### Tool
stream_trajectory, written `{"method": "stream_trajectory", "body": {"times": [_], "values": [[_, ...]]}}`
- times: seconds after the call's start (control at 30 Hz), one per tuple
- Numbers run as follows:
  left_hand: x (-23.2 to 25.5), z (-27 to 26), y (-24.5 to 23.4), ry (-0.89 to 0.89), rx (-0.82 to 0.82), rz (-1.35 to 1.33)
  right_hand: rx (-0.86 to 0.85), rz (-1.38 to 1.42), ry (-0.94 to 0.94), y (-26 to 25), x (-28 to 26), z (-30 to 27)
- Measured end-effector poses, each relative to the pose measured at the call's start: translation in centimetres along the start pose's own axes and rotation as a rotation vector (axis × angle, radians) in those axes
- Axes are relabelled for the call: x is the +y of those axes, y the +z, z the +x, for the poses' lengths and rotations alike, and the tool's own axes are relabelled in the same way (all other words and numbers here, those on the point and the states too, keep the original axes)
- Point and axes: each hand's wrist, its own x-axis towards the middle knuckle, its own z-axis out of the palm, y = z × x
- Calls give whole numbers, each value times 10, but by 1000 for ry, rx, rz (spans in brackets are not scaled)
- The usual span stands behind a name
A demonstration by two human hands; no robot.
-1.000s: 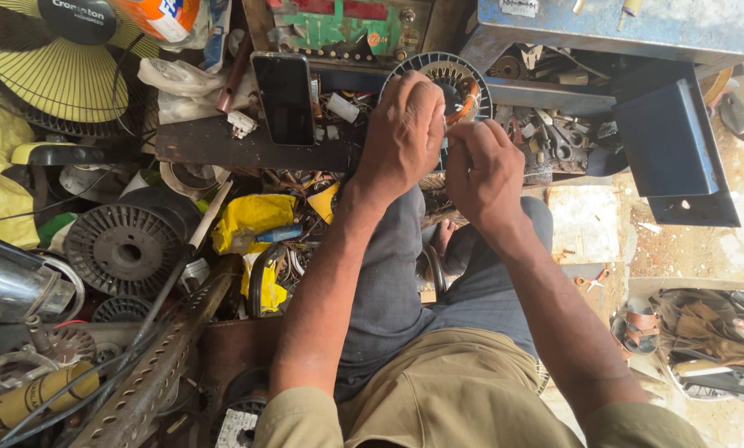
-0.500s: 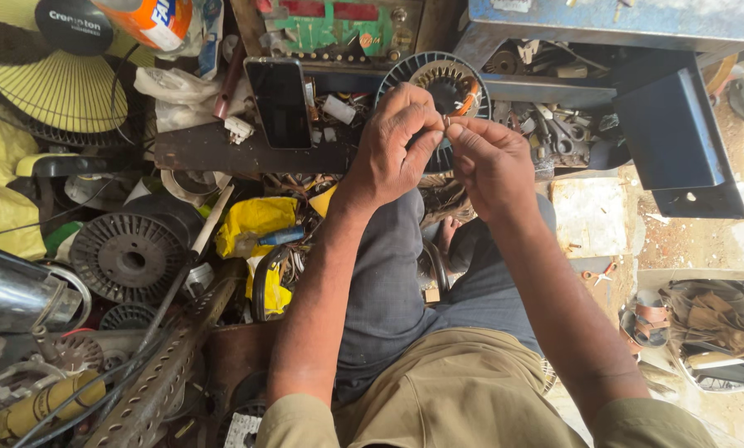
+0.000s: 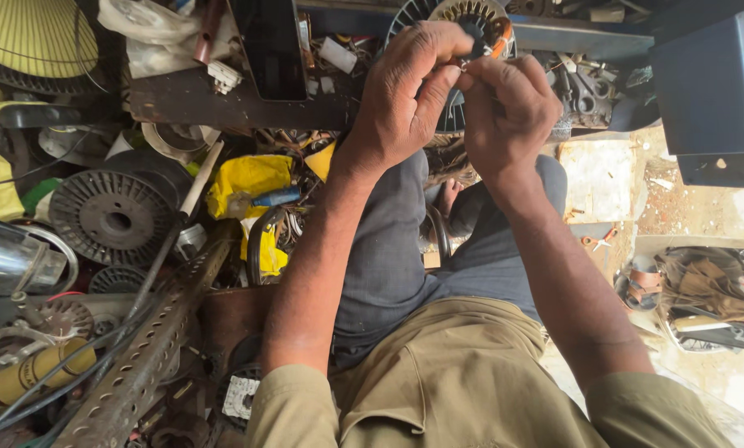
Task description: The person sits on the floor in a cluttered workshop and repairs a fan motor stator by stripping and inserting wires into the copper windings. They then handle a wooden board with a metal rod, inserting a white plastic piece into the rod.
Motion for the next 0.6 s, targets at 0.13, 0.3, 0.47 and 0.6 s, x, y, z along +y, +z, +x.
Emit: {"method": "stream_trajectory", "body": {"times": [0.13,0.3,0.47,0.6], "values": [[-1,0,5,40,39,71,-24,90,174,1,-2,-3],[-5,2,10,35,87,133,-1,152,210,0,-5,-2],[-10,1,16,151,114,102,-6,96,170,0,-5,-3],[-12,1,22,58,85,94,-18,130,250,-5,-2,-3]]}}
